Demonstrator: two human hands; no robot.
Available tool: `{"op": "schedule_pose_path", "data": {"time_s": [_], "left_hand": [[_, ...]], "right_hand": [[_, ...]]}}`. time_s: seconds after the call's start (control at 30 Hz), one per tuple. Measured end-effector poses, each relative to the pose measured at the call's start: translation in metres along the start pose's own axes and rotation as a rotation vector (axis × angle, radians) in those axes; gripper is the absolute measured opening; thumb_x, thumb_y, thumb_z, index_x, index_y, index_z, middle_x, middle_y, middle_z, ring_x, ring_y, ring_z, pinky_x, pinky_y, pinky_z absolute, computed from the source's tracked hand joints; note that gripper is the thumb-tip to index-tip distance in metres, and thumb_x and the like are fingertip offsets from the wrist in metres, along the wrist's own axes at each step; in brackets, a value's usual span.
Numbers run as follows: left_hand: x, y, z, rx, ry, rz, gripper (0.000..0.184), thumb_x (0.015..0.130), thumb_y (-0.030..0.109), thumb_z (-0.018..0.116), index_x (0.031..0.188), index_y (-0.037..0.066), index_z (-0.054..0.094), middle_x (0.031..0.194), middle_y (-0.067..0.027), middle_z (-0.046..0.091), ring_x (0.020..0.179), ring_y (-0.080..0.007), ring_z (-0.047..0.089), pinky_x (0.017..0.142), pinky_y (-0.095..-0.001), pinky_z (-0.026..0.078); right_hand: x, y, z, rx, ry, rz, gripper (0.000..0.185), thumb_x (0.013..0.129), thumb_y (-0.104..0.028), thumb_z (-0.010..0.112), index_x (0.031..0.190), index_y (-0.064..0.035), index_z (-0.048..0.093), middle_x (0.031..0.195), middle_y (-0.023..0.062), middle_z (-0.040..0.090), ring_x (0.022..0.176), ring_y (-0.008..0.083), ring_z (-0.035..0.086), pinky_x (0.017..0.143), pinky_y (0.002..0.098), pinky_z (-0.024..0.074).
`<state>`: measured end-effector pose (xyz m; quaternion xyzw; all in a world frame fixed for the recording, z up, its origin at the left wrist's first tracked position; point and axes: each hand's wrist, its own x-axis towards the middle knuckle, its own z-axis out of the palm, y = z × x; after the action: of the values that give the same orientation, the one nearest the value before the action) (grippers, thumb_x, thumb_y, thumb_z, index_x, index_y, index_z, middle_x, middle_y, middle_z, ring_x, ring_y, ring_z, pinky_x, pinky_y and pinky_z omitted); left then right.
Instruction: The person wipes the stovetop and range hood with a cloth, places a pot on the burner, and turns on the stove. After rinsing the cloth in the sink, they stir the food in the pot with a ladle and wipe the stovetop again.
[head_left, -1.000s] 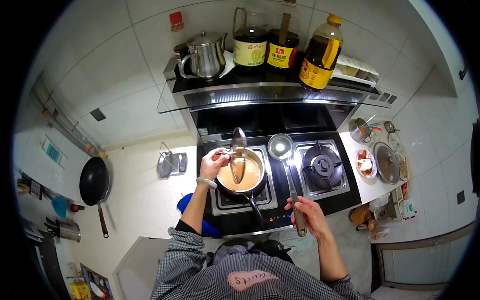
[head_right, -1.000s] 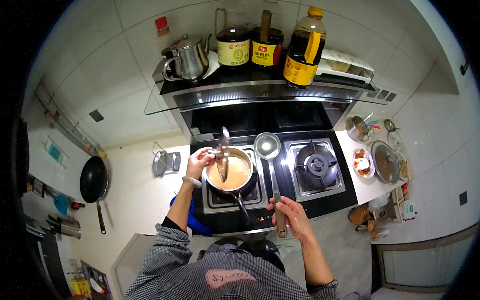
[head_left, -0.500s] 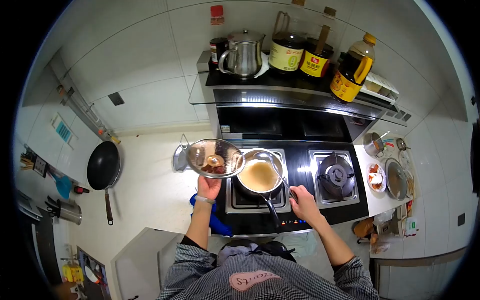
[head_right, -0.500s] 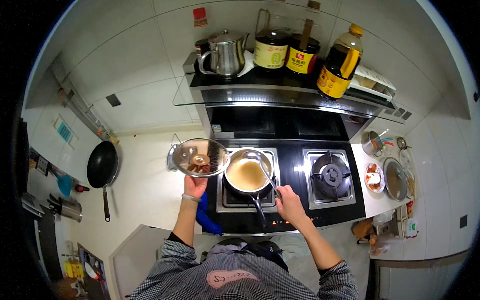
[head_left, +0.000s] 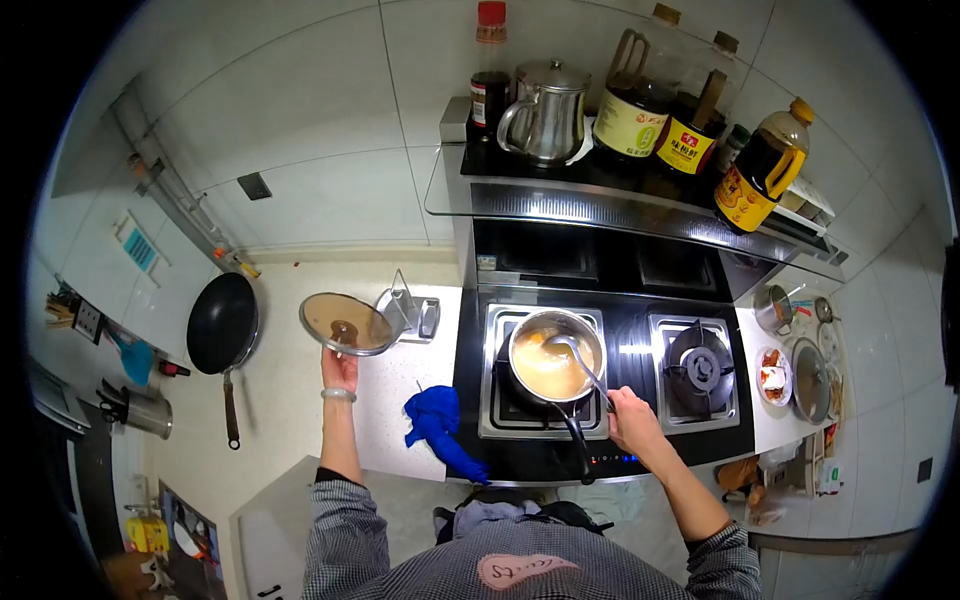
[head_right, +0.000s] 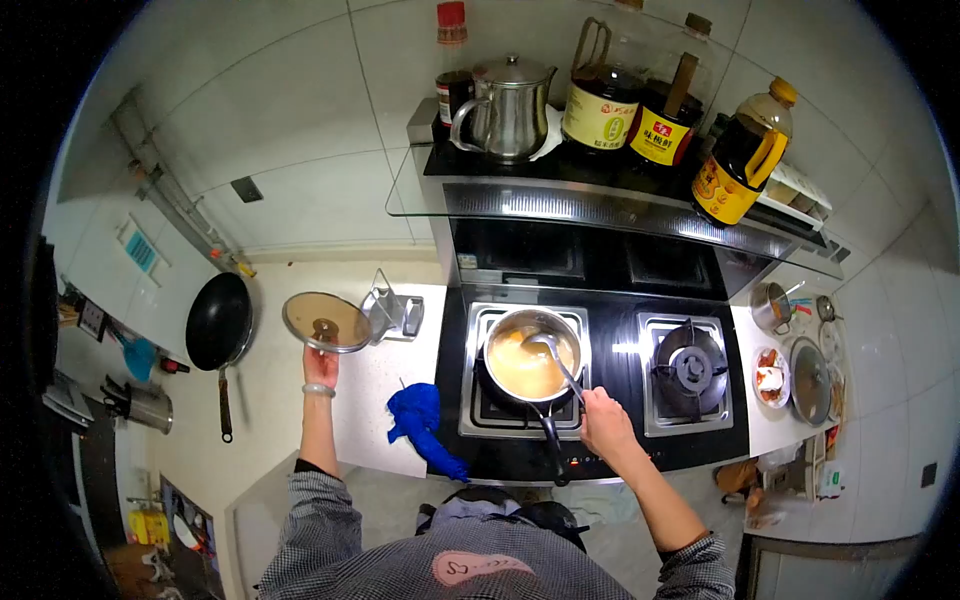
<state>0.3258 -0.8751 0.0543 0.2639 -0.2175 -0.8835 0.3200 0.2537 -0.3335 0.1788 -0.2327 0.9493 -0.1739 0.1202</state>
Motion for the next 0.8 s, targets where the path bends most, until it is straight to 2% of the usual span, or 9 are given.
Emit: {"op": "schedule_pose_path", "data": {"time_s": [0.1, 0.17, 0.2, 0.23, 0.3, 0.43, 0.67, 0.77, 0.8], "left_hand": [[0.045, -0.007, -0.007, 0.131, 0.081, 0.01, 0.026, 0.09, 0.021, 0.059, 0.105, 0.0, 0.058, 0.096, -0.0103, 0.064, 0.083, -0.019, 0.065, 0.07, -0.0286, 0.057], [0.083, -0.012, -0.018, 0.463, 0.018, 0.009, 0.022, 0.087, 0.021, 0.061, 0.097, 0.001, 0.062, 0.085, -0.0073, 0.064, 0.072, -0.0137, 0.062, 0.059, -0.0251, 0.053], [0.081, -0.019, -0.003, 0.507, 0.016, 0.068, 0.021, 0.085, 0.022, 0.063, 0.087, 0.001, 0.065, 0.075, -0.005, 0.062, 0.061, -0.0105, 0.057, 0.053, -0.0223, 0.048], [0.078, -0.019, 0.011, 0.509, 0.008, 0.053, 0.021, 0.085, 0.022, 0.063, 0.087, 0.001, 0.065, 0.075, -0.005, 0.062, 0.061, -0.0105, 0.057, 0.053, -0.0223, 0.048], [0.085, -0.024, 0.021, 0.806, -0.035, 0.062, 0.022, 0.085, 0.022, 0.063, 0.085, 0.0, 0.066, 0.073, -0.0041, 0.062, 0.058, -0.0095, 0.055, 0.052, -0.021, 0.047], [0.114, -0.036, 0.019, 0.961, -0.103, 0.055, 0.022, 0.086, 0.023, 0.061, 0.083, 0.002, 0.068, 0.072, -0.0029, 0.062, 0.056, -0.0082, 0.053, 0.052, -0.0213, 0.045], [0.12, -0.049, 0.026, 1.121, -0.115, -0.054, 0.022, 0.087, 0.022, 0.059, 0.085, 0.003, 0.069, 0.071, -0.0008, 0.061, 0.056, -0.0074, 0.051, 0.053, -0.0214, 0.044], [0.116, -0.051, 0.028, 1.091, -0.113, -0.046, 0.025, 0.088, 0.025, 0.059, 0.09, 0.002, 0.07, 0.072, -0.0004, 0.06, 0.057, -0.0071, 0.051, 0.053, -0.0215, 0.043], [0.116, -0.052, 0.026, 1.099, -0.142, -0.05, 0.028, 0.088, 0.027, 0.06, 0.099, 0.002, 0.068, 0.073, -0.0005, 0.06, 0.058, -0.0071, 0.051, 0.053, -0.0215, 0.044]], "right_hand": [[-0.005, -0.005, -0.012, 0.022, -0.017, 0.002, 0.026, 0.078, -0.005, 0.057, 0.104, 0.0003, 0.055, 0.1, 0.0217, 0.055, 0.088, 0.0426, 0.059, 0.08, 0.0489, 0.0492], [-0.009, -0.006, -0.017, 0.012, -0.004, 0.02, 0.024, 0.077, -0.004, 0.059, 0.1, 0.0013, 0.057, 0.098, 0.0222, 0.056, 0.09, 0.0423, 0.059, 0.08, 0.0483, 0.0493], [-0.012, -0.01, -0.024, 0.029, -0.037, 0.018, 0.025, 0.077, -0.005, 0.059, 0.102, 0.001, 0.058, 0.098, 0.0216, 0.057, 0.091, 0.0413, 0.059, 0.082, 0.0468, 0.0488], [-0.015, -0.013, -0.03, 0.047, -0.07, 0.015, 0.026, 0.077, -0.005, 0.06, 0.103, 0.0008, 0.059, 0.098, 0.021, 0.058, 0.092, 0.0402, 0.059, 0.083, 0.0453, 0.0483], [-0.02, -0.018, -0.035, 0.046, -0.046, -0.012, 0.023, 0.075, -0.002, 0.061, 0.097, 0.0024, 0.059, 0.092, 0.0218, 0.058, 0.089, 0.0411, 0.059, 0.08, 0.0468, 0.0495], [-0.026, -0.02, -0.029, 0.101, -0.074, -0.046, 0.025, 0.075, -0.003, 0.061, 0.1, 0.0021, 0.059, 0.094, 0.0206, 0.058, 0.087, 0.0404, 0.059, 0.078, 0.0465, 0.0495], [-0.016, -0.025, 0.001, 0.148, -0.007, -0.15, 0.038, 0.076, -0.001, 0.06, 0.114, -0.0019, 0.053, 0.094, 0.0147, 0.054, 0.085, 0.0364, 0.059, 0.073, 0.0449, 0.0502], [-0.009, -0.02, 0.018, 0.108, 0.094, -0.142, 0.039, 0.078, 0.0, 0.059, 0.116, -0.0032, 0.053, 0.094, 0.0154, 0.054, 0.083, 0.0381, 0.059, 0.072, 0.0459, 0.0492], [-0.007, -0.019, 0.022, 0.084, 0.119, -0.141, 0.038, 0.079, -0.001, 0.058, 0.116, -0.0036, 0.053, 0.094, 0.016, 0.054, 0.083, 0.0385, 0.059, 0.072, 0.0467, 0.0488]]}}
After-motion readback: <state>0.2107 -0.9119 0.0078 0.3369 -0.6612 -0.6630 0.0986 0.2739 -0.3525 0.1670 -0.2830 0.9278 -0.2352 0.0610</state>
